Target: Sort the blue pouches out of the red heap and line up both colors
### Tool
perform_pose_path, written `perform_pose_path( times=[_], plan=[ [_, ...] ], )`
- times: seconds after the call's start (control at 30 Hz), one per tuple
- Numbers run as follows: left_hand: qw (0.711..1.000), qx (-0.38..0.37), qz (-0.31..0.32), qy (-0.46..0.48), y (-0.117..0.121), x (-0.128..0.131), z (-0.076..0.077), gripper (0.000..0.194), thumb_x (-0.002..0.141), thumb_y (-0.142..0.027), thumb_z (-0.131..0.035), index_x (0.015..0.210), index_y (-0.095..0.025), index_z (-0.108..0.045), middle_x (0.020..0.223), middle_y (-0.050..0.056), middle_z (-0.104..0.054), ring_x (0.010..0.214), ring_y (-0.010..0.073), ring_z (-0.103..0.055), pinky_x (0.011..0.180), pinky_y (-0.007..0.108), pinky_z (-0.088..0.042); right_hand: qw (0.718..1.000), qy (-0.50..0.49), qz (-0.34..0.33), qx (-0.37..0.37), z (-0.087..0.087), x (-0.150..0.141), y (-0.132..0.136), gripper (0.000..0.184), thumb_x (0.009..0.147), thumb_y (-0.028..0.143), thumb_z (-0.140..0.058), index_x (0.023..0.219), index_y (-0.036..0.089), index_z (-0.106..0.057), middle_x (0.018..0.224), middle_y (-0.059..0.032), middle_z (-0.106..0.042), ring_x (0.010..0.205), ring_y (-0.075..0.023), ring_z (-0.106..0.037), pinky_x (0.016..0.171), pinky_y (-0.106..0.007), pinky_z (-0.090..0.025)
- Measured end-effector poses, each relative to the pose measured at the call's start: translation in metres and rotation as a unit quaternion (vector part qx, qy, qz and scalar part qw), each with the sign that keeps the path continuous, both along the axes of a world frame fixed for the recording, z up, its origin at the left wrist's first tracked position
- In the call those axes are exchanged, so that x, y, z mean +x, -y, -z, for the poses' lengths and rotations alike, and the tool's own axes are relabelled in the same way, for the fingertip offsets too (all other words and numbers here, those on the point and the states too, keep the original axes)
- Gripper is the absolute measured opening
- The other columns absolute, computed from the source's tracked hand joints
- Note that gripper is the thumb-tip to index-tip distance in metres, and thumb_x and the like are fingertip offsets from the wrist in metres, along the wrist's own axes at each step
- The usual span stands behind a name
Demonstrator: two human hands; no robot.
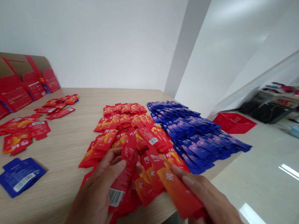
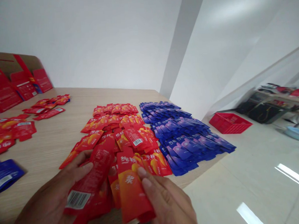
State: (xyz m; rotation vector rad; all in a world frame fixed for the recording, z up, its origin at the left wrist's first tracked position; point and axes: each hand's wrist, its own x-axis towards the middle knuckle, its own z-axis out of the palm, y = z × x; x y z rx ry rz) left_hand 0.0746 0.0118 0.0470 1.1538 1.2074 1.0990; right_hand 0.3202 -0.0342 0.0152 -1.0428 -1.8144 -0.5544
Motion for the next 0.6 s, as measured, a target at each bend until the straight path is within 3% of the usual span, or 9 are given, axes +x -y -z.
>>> perform_pose_path(
  times=[0.1, 0.17, 0.27, 0.37, 0.47, 0.6],
  plan=[
    [0.977, -0.155, -0.06, 0.131, -0.005, 0.0, -0.019, 0.049, 0.081, -0.045, -0.067, 0.128, -0.034, -0.055, 0.097, 0.006, -0.081, 0.077, 0.0313, -0.082, 0.063, 0.046, -0.066, 0.999, -0.039, 0.012, -0.023, -0.001, 0.024, -0.006, 0.051, 0.104, 0.009, -0.057, 0.153, 0.023, -0.062, 0.126, -0.0053, -0.081, 0.112, -0.0222, -0.081, 0.094, -0.029, -0.067],
    [0.967, -0.186, -0.081, 0.153, -0.007, -0.002, -0.025, 0.052, 0.07, -0.04, -0.075, 0.118, -0.032, -0.056, 0.093, 0.004, -0.079, 0.074, 0.03, -0.08, 0.065, 0.045, -0.066, 0.999, -0.017, -0.035, -0.038, 0.005, 0.034, -0.014, 0.055, 0.104, 0.005, -0.056, 0.156, 0.02, -0.058, 0.13, -0.0073, -0.08, 0.117, -0.0207, -0.078, 0.099, -0.029, -0.065],
    [0.972, -0.183, -0.071, 0.127, -0.009, -0.006, -0.023, 0.052, 0.06, -0.034, -0.087, 0.102, -0.028, -0.057, 0.089, 0.001, -0.074, 0.074, 0.0272, -0.077, 0.065, 0.039, -0.064, 0.993, 0.028, -0.109, -0.044, 0.017, 0.044, -0.024, 0.054, 0.106, 0.004, -0.052, 0.159, 0.014, -0.056, 0.133, -0.0132, -0.078, 0.12, -0.0194, -0.076, 0.102, -0.029, -0.063],
    [0.988, -0.133, -0.037, 0.069, -0.012, -0.008, -0.017, 0.051, 0.057, -0.033, -0.094, 0.083, -0.025, -0.051, 0.08, -0.002, -0.067, 0.068, 0.0193, -0.068, 0.059, 0.029, -0.055, 0.988, 0.041, -0.139, -0.046, 0.024, 0.048, -0.03, 0.054, 0.107, 0.004, -0.051, 0.16, 0.011, -0.054, 0.132, -0.0169, -0.078, 0.121, -0.02, -0.075, 0.1, -0.031, -0.064],
    [0.997, -0.079, -0.019, -0.006, -0.017, -0.009, -0.011, 0.059, 0.057, -0.042, -0.096, 0.074, -0.023, -0.043, 0.07, -0.005, -0.057, 0.062, 0.0122, -0.053, 0.055, 0.021, -0.04, 0.987, 0.05, -0.148, -0.047, 0.026, 0.051, -0.035, 0.055, 0.109, 0.004, -0.05, 0.163, 0.011, -0.05, 0.13, -0.0183, -0.078, 0.123, -0.0201, -0.074, 0.097, -0.032, -0.065],
    [0.991, -0.081, 0.017, -0.104, -0.025, -0.016, 0.002, 0.064, 0.052, -0.059, -0.097, 0.073, -0.022, -0.049, 0.058, -0.007, -0.048, 0.055, 0.0099, -0.041, 0.051, 0.021, -0.027, 0.987, 0.069, -0.141, -0.044, 0.029, 0.056, -0.04, 0.055, 0.111, 0.009, -0.05, 0.166, 0.012, -0.046, 0.13, -0.0178, -0.078, 0.125, -0.0196, -0.073, 0.098, -0.032, -0.064]
  ],
)
